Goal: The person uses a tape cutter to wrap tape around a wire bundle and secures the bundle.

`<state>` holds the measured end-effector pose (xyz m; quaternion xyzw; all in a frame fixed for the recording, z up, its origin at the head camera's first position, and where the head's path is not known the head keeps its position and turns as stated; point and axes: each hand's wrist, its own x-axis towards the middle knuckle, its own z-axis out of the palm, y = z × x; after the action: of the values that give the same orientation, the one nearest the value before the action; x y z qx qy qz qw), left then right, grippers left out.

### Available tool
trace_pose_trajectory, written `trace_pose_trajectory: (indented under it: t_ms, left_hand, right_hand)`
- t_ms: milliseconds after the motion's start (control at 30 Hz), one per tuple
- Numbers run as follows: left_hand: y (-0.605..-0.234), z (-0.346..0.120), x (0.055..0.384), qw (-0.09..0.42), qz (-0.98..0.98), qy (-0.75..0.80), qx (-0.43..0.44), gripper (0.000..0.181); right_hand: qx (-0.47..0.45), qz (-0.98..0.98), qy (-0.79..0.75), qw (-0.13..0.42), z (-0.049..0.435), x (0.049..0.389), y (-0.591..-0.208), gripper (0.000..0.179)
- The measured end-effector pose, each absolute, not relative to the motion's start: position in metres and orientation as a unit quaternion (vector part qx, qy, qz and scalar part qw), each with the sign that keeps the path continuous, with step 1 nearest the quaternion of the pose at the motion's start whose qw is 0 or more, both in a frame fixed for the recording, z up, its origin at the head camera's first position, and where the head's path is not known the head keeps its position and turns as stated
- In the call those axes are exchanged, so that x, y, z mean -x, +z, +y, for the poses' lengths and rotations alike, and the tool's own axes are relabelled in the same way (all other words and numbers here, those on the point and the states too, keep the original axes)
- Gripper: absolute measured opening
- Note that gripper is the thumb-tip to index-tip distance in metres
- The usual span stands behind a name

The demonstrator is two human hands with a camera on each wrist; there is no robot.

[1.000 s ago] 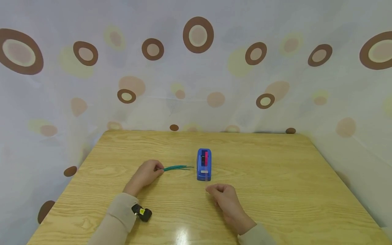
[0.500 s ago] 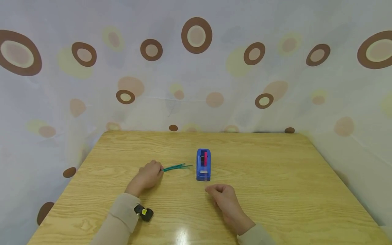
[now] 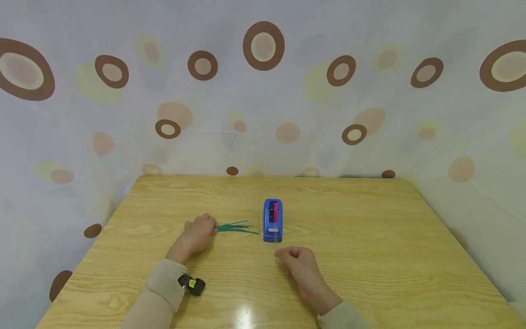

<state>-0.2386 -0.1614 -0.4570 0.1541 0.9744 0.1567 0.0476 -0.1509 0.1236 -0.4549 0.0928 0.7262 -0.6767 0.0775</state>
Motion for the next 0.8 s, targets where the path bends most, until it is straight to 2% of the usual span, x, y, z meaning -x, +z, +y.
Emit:
trace_pose_trajectory:
  t_ms: [367,800]
  left_hand:
    - [-0.4655,-0.1591,0.24,0.002,0.982,0.124,-0.145,0.01]
    - [-0.4607,-0.1615,0.2431,-0.01,0.981,0.146,-0.126,0.004]
  right_hand:
    - [-0.102,0.727,-0.674,0.077,0.1227,0.1516,-0.4549,0.018]
    - [-0.102,0.728,-0.673,0.087,0.1214,0.1519,-0.453,0.02]
